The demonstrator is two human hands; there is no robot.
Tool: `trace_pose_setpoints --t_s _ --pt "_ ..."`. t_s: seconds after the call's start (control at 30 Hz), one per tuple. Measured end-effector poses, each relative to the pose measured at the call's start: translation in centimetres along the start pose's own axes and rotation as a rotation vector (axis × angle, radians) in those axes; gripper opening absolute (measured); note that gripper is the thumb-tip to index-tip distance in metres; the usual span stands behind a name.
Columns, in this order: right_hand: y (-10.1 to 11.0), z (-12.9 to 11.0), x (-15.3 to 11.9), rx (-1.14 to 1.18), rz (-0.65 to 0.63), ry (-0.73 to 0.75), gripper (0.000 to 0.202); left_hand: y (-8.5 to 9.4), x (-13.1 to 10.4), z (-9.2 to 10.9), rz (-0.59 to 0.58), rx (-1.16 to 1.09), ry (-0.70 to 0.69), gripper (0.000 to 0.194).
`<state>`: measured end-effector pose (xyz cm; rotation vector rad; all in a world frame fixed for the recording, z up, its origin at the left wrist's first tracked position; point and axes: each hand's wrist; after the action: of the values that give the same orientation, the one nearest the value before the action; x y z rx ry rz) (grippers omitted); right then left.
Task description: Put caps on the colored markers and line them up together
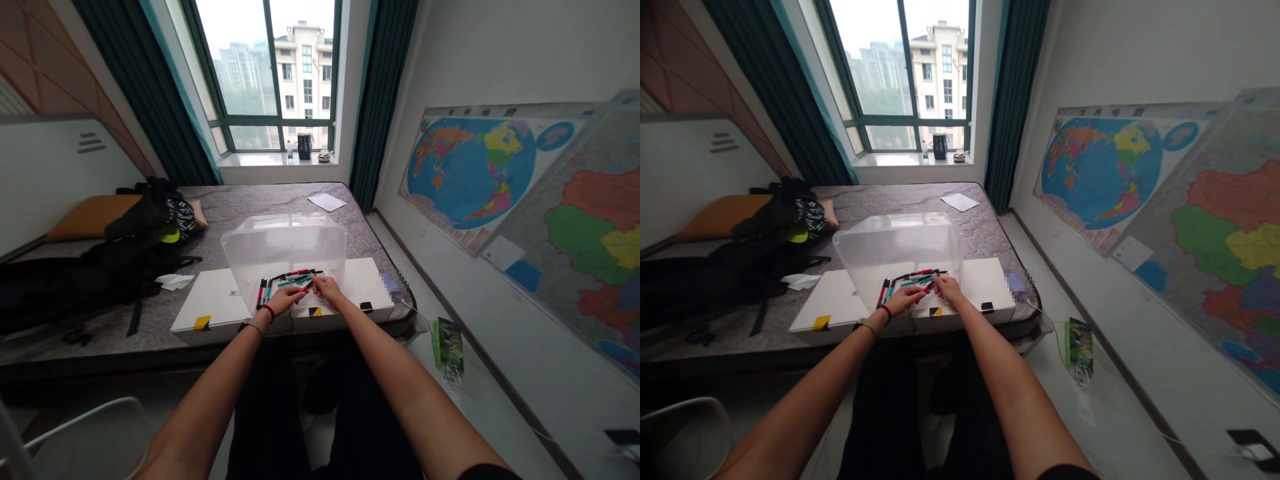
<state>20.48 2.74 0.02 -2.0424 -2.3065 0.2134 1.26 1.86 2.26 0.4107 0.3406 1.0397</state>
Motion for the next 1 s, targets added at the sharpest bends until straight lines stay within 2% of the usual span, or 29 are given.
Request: trace_pose_setpoints --t_s 0.13,0.27,0.47,0.57,0.73,0.87,1.0 --pt "0.0 0.0 0.1 -0.062 -0.040 -0.036 0.051 -0.2 -0.2 0.5 0.036 -0.026 0.016 0.053" --pt "-0.5 -0.5 0.2 -0.100 -0.002 -0.099 0.053 -0.1 -0.3 0.8 0.016 -0.046 -0.011 0.050" --pt "-1.0 -1.4 0.0 0.087 0.001 -0.195 0.040 0.0 0.3 0.0 0.000 -0.062 0.048 0.059" --pt "-1.0 -1.6 0.0 0.091 -0.029 -0.221 0.035 0.1 0.6 -0.6 -0.015 -0.101 0.065 0.062" --pt "-0.8 -1.5 0.1 0.052 -0.013 -0.231 0.028 0.0 0.8 -1.1 -0.011 -0.102 0.064 0.058" --pt "-0.6 -1.3 0.2 0.006 -0.077 -0.185 0.035 -0.3 0.6 -1.0 0.059 -0.066 0.033 0.051" --pt "-0.5 -1.1 0.1 -0.028 -0.139 -0.167 0.041 -0.4 0.6 -0.9 0.072 -0.076 0.013 0.045"
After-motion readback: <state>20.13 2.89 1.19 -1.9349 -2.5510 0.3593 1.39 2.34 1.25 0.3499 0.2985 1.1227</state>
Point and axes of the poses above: each hand's wrist, its own x-axis towards the middle knuckle, its own y-axis out of the back of the hand, z = x × y, and after that the axes turned 8 degrees about x, right-handed
